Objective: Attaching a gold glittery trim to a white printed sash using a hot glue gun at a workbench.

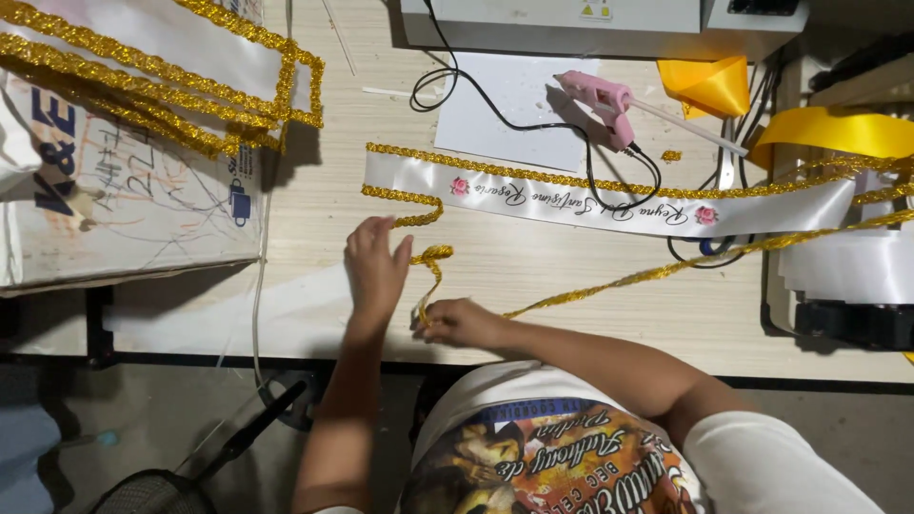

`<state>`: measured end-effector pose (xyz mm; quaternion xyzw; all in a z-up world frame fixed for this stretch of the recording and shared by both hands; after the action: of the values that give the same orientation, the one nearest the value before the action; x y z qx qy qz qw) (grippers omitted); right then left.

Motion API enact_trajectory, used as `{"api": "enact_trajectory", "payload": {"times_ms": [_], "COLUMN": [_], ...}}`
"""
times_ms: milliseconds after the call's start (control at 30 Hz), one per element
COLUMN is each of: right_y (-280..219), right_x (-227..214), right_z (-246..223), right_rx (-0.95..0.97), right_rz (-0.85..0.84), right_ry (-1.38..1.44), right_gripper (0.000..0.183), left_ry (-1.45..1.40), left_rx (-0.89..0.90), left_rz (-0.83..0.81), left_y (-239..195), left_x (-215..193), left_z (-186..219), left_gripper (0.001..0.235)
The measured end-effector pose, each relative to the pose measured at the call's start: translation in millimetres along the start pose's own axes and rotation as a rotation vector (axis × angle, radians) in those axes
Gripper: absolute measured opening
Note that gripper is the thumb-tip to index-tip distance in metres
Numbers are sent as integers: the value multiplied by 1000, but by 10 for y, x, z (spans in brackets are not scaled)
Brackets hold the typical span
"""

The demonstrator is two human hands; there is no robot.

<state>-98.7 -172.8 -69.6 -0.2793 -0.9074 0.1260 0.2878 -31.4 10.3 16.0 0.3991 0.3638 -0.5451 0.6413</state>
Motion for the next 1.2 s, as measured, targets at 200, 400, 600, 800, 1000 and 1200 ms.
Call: {"api": "enact_trajectory", "payload": {"times_ms": [200, 400, 600, 800, 1000, 1200], "right_y": [-448, -813, -1475, -1068, -1131, -1228], "right_x": [352, -1500, -2838, -3430, -3149, -2987], "right_z": [-1011, -1065, -1678, -1657, -2121, -2403], "right_rx": [-202, 514, -312, -264, -285, -271], "right_rz": [226, 567, 1392, 1061, 1147, 1232], "right_ry": [-1679, -830, -1279, -712, -903, -1400], "right_gripper": [66, 36, 55, 36, 33, 26], "left_ry": [-98, -233, -237, -269, -308, -358], "left_rx": [324, 542, 608, 674, 663, 607], "left_rz": [-224, -145, -307, -307, -399, -486], "left_y": [-21, -352, -547, -593, -661, -681], "left_x": [445, 386, 306, 99, 329, 290], "left_z": [427, 650, 576, 651, 507, 534], "left_gripper": [35, 25, 11, 17, 28, 22]}}
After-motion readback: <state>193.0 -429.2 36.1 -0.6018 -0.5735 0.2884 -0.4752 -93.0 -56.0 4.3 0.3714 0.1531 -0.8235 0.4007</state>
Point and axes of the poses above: each hand's wrist, its own y-axis towards the middle knuckle, its own x-axis out of the palm, z = x × y, the point moved 2 cm from there along y, towards the middle knuckle, and after that the axes turned 1 degree about -z, right-handed, at the moved point
